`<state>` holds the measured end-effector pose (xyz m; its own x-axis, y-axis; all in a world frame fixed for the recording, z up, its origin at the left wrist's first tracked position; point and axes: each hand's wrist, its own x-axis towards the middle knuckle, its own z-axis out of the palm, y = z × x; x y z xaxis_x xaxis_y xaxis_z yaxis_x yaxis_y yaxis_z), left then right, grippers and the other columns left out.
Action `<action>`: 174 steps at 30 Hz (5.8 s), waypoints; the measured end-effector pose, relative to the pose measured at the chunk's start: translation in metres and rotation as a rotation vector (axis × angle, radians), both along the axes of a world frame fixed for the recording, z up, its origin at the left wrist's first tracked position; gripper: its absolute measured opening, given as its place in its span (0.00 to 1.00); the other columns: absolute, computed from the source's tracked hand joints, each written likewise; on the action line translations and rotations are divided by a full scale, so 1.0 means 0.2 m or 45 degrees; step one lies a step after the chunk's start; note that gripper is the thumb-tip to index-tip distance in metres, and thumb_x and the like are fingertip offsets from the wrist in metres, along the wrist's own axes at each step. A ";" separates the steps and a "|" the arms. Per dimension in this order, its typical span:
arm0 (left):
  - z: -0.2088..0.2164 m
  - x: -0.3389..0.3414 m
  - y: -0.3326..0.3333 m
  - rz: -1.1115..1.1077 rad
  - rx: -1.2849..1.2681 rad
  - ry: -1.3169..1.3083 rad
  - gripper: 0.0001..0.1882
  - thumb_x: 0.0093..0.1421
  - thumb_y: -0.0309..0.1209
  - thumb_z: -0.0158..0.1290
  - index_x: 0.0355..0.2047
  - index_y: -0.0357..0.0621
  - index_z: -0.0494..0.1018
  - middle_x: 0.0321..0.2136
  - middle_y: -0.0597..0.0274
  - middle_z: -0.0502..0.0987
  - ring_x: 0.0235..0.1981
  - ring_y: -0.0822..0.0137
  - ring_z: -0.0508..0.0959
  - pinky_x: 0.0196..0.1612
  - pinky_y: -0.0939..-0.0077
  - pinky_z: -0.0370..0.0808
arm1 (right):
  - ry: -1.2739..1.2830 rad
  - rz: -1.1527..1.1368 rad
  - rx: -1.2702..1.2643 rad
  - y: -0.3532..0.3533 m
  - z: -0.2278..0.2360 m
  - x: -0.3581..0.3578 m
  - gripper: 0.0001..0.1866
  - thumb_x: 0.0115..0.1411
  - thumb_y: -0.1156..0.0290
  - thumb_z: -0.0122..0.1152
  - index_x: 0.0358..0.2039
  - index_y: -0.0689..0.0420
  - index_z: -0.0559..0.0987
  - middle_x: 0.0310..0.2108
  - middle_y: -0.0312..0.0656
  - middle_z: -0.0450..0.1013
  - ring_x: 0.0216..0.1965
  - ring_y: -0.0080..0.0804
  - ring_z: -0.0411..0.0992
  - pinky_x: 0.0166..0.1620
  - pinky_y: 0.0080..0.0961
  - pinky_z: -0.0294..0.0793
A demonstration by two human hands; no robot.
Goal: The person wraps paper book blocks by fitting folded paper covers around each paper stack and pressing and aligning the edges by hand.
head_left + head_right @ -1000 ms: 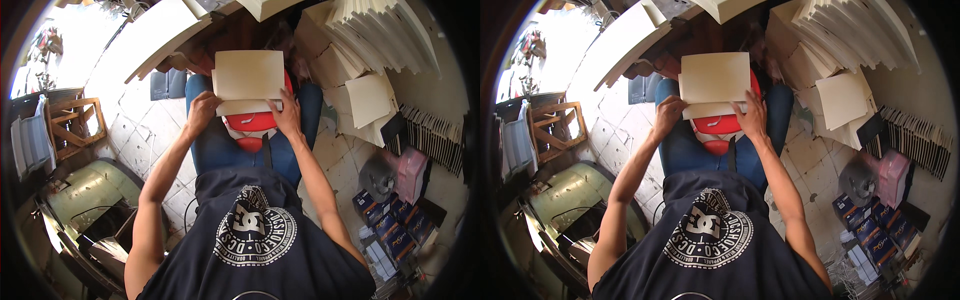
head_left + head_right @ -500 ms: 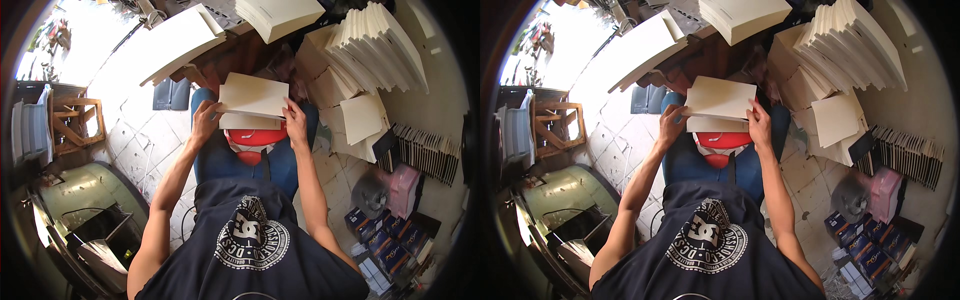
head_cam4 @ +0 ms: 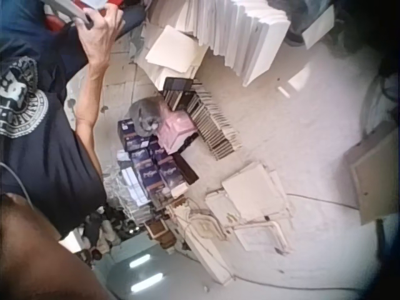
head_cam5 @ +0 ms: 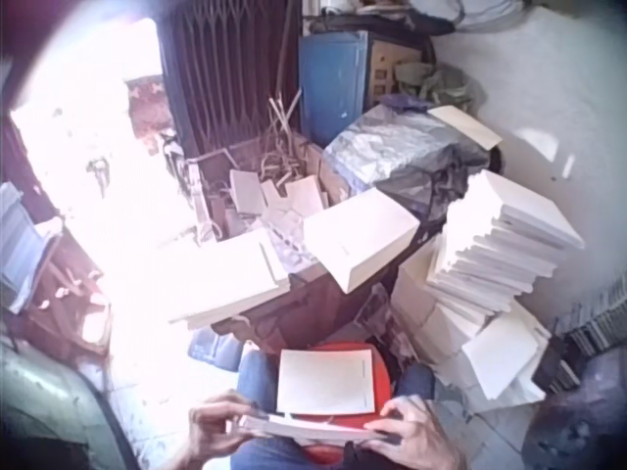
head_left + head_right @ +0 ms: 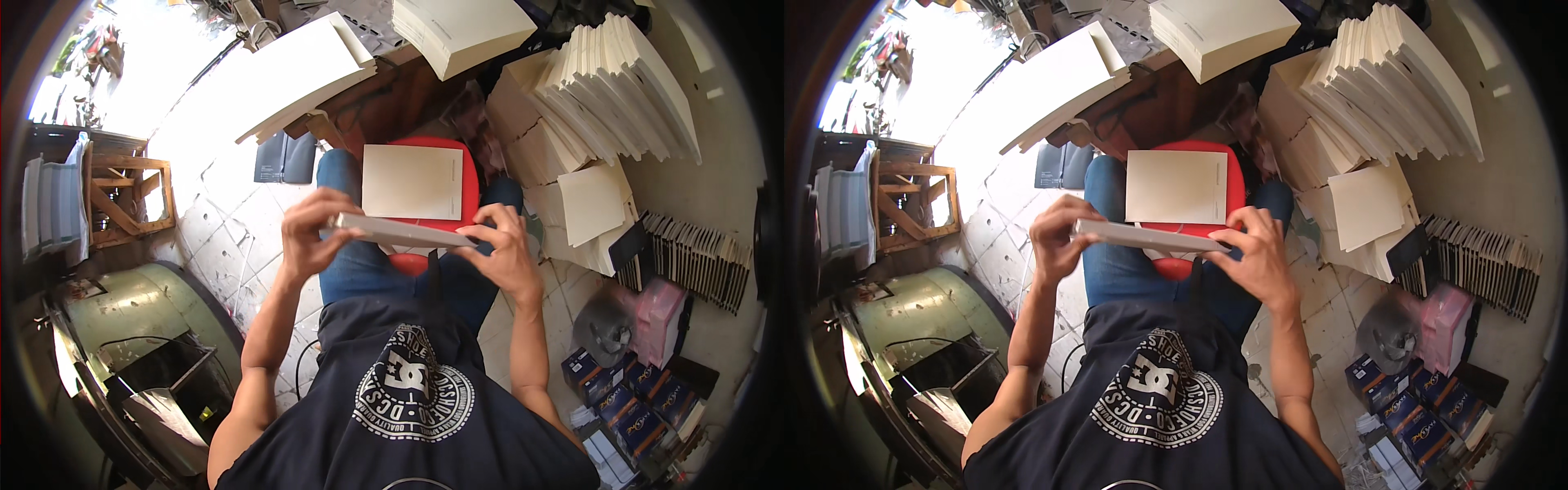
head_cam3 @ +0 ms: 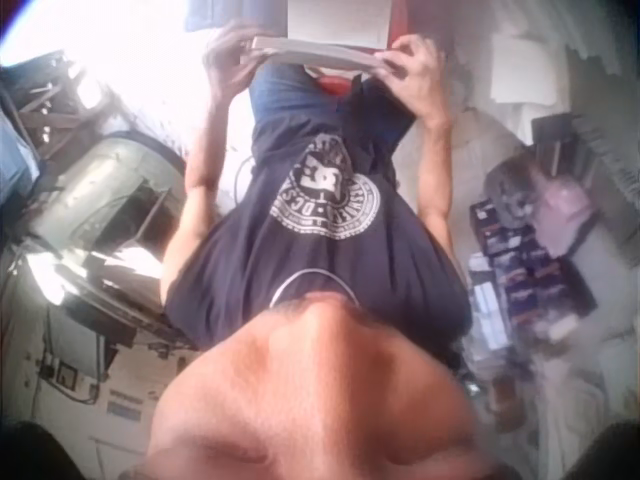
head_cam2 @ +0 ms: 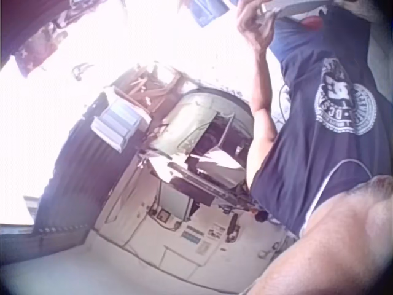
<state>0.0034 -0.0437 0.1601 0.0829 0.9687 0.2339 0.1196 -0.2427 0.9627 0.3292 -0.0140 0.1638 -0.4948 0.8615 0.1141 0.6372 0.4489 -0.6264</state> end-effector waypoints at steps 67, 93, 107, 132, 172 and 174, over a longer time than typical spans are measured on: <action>-0.09 -0.47 0.69 0.545 0.109 1.654 0.39 0.65 0.58 0.51 0.70 0.50 0.62 0.71 0.55 0.61 0.73 0.53 0.58 0.73 0.54 0.55 | 0.514 -0.300 0.028 0.98 -0.07 -0.91 0.08 0.51 0.70 0.68 0.25 0.62 0.85 0.19 0.45 0.80 0.22 0.32 0.80 0.31 0.29 0.78; -0.07 -0.46 0.71 0.510 0.082 1.628 0.40 0.65 0.59 0.51 0.70 0.49 0.62 0.70 0.56 0.62 0.72 0.52 0.59 0.72 0.54 0.57 | 0.515 -0.164 0.311 0.98 -0.14 -0.84 0.10 0.56 0.68 0.68 0.34 0.62 0.85 0.26 0.49 0.81 0.28 0.45 0.82 0.37 0.34 0.80; -0.07 -0.45 0.72 0.532 0.109 1.614 0.39 0.66 0.59 0.51 0.69 0.47 0.63 0.70 0.54 0.63 0.72 0.52 0.60 0.72 0.55 0.56 | 1.190 -0.470 -0.566 1.01 -0.38 -0.87 0.10 0.56 0.72 0.68 0.36 0.65 0.84 0.30 0.47 0.83 0.31 0.32 0.84 0.36 0.26 0.81; -0.08 -0.44 0.71 0.524 0.128 1.611 0.40 0.65 0.58 0.51 0.68 0.44 0.63 0.70 0.51 0.63 0.71 0.50 0.60 0.72 0.54 0.55 | 1.061 -0.521 -0.220 0.94 -0.27 -0.95 0.06 0.55 0.75 0.70 0.31 0.65 0.85 0.24 0.44 0.82 0.25 0.26 0.81 0.28 0.23 0.79; -0.08 -0.42 0.71 0.556 0.119 1.606 0.39 0.66 0.57 0.51 0.69 0.47 0.62 0.70 0.51 0.63 0.71 0.50 0.61 0.71 0.52 0.56 | 0.252 -0.010 0.448 1.05 -0.14 -0.82 0.14 0.60 0.67 0.57 0.43 0.60 0.81 0.42 0.49 0.81 0.50 0.50 0.76 0.54 0.43 0.76; -0.08 -0.41 0.71 0.554 0.102 1.616 0.39 0.66 0.57 0.51 0.69 0.47 0.61 0.70 0.51 0.62 0.72 0.50 0.60 0.72 0.52 0.56 | 0.086 -0.041 0.429 0.98 -0.14 -0.81 0.15 0.59 0.67 0.58 0.43 0.60 0.82 0.42 0.49 0.81 0.50 0.50 0.77 0.55 0.45 0.76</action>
